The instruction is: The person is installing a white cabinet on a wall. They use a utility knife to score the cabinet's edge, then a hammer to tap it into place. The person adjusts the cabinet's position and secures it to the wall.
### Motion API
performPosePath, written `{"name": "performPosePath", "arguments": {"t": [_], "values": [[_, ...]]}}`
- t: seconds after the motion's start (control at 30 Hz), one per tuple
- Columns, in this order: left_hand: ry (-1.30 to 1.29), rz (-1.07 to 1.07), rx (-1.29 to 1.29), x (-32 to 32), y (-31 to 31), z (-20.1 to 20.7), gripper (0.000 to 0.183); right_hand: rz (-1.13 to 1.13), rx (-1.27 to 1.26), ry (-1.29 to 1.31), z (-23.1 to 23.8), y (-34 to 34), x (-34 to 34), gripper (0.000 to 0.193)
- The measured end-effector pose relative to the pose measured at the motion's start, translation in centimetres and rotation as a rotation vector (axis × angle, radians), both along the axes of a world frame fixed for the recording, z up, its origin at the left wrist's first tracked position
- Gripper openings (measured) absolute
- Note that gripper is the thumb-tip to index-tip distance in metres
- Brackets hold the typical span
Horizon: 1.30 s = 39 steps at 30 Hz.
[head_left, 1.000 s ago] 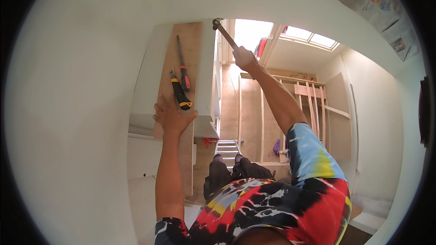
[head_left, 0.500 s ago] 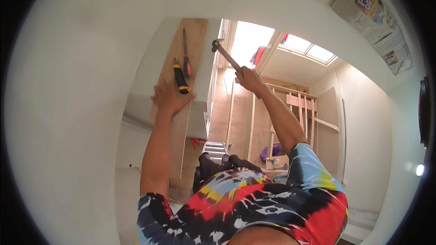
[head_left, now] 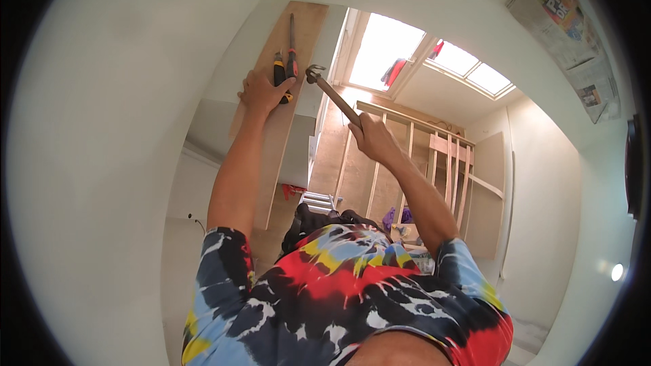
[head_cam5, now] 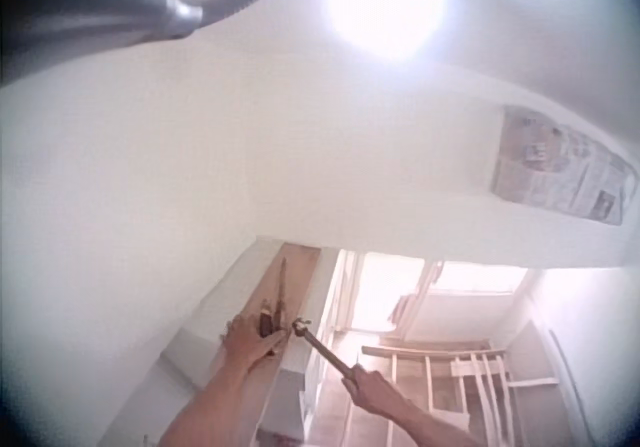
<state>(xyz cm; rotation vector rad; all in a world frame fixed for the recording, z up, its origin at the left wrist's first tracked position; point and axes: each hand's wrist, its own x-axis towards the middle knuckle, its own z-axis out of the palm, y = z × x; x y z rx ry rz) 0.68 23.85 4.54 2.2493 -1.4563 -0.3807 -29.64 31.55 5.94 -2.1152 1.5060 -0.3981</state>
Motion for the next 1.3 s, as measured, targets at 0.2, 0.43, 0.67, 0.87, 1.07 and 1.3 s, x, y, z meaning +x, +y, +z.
{"name": "performPosePath", "arguments": {"t": [0.2,0.43,0.67,0.87,1.07,1.3], "values": [[0.022,0.114,-0.07,4.8,6.9,-3.1,0.1,-0.014,0.018,0.009,0.2,4.7,-1.0,0.031],[0.53,0.153,0.118,7.7,8.4,-3.8,0.08,0.013,-0.024,-0.005,0.0,6.5,-1.6,0.03],[0.943,0.221,-0.038,9.6,7.9,-3.3,0.062,-0.003,-0.043,0.053,-0.8,8.1,-0.9,0.031],[0.906,0.363,-0.087,14.3,5.5,-4.8,0.062,-0.015,-0.07,-0.01,-1.3,8.2,-1.2,0.03],[0.914,0.574,-0.193,15.9,3.8,-6.4,0.066,-0.081,-0.016,-0.049,-1.0,7.0,-2.2,0.033],[0.887,0.507,-0.117,18.1,2.7,-8.0,0.067,0.006,-0.043,0.038,-1.6,5.3,-2.4,0.032]]}}
